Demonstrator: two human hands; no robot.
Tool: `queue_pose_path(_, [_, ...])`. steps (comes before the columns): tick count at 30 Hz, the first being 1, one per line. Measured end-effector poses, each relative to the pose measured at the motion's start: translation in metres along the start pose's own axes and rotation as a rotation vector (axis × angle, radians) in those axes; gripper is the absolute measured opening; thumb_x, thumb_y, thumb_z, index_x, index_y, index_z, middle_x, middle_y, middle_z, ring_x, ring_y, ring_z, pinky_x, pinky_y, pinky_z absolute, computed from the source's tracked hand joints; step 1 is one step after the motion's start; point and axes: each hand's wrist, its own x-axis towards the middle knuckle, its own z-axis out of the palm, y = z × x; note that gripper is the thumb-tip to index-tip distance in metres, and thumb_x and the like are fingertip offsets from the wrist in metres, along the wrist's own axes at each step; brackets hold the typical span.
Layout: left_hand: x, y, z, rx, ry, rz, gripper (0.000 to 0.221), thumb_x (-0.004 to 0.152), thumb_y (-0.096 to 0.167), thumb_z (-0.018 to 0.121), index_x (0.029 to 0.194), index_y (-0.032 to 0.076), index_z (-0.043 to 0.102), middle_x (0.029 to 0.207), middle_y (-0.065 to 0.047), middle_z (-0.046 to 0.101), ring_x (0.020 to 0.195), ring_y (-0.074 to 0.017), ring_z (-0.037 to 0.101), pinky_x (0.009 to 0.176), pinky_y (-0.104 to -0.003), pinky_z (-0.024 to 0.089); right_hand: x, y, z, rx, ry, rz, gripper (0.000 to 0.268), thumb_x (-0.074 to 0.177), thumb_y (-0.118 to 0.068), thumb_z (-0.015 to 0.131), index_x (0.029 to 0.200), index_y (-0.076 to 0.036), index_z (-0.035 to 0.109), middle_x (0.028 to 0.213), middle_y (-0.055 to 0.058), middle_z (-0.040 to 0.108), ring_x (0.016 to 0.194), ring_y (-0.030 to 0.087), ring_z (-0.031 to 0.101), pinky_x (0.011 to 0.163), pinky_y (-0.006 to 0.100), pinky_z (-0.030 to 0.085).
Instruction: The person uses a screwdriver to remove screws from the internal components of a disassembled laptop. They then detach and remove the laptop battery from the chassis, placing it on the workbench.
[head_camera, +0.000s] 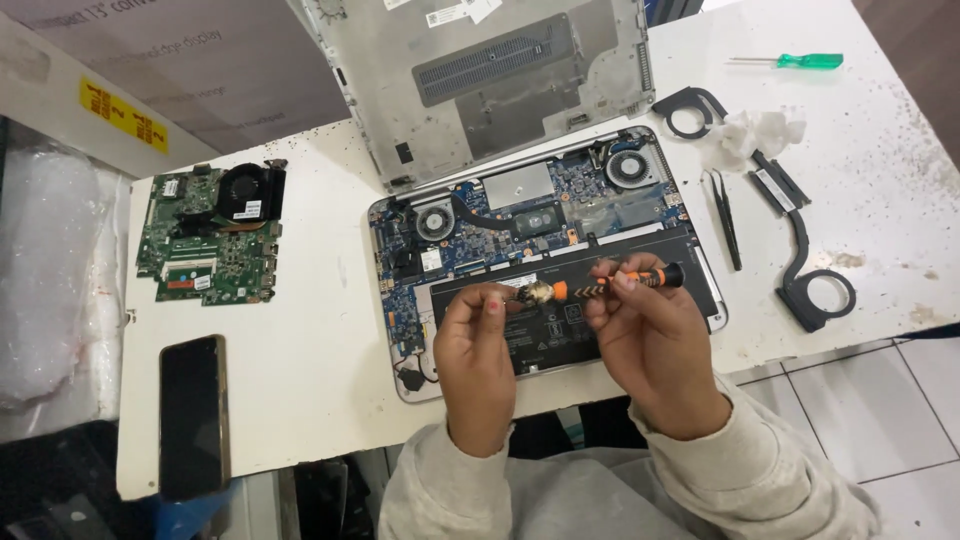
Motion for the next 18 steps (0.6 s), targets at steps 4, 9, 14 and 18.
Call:
queue_pose_path(4, [0.002,-0.003,0.014,-0.243,0.011,-0.052,0.015,0.103,0.008,0.054,0.100,-0.004,0.062,0.094,-0.015,0.060,0.097,-0.0258,0.061,0.088,-0.035,0.051,0.002,0.003,-0.004,-0.004,-0.018,-0.138,0.015,0.094,-0.007,0.062,0.106,-0.007,0.053,0.102,0.015,0.062,0.073,0.020,0.070,0.066,0.026,0.061])
queue_pose_path(9, [-0.005,-0.001,0.027,-0.379,-0.023,-0.131,0.014,0.102,0.009,0.057,0.106,-0.002,0.062,0.101,-0.013,0.062,0.100,-0.0225,0.062,0.091,-0.033,0.052,0.000,0.008,-0.007,0.000,-0.017,-0.138,0.014,0.096,-0.008,0.060,0.107,-0.007,0.052,0.104,0.015,0.063,0.077,0.020,0.071,0.070,0.026,0.062])
queue_pose_path(14, [-0.006,-0.007,0.030,-0.485,0.048,-0.239,0.017,0.103,0.009,0.054,0.112,-0.003,0.063,0.104,-0.015,0.063,0.099,-0.0234,0.064,0.091,-0.033,0.053,-0.002,0.014,-0.006,0.018,-0.021,-0.150,0.014,0.097,-0.007,0.060,0.108,-0.007,0.052,0.104,0.015,0.063,0.077,0.022,0.071,0.071,0.027,0.061])
queue_pose_path(18, [-0.005,-0.003,0.030,-0.485,0.154,-0.277,0.021,0.105,0.011,0.051,0.113,-0.002,0.065,0.104,-0.013,0.066,0.099,-0.0211,0.065,0.091,-0.031,0.054,-0.003,0.022,-0.004,0.018,-0.030,-0.164,0.014,0.097,-0.005,0.060,0.108,-0.007,0.051,0.104,0.016,0.063,0.077,0.023,0.072,0.071,0.029,0.062])
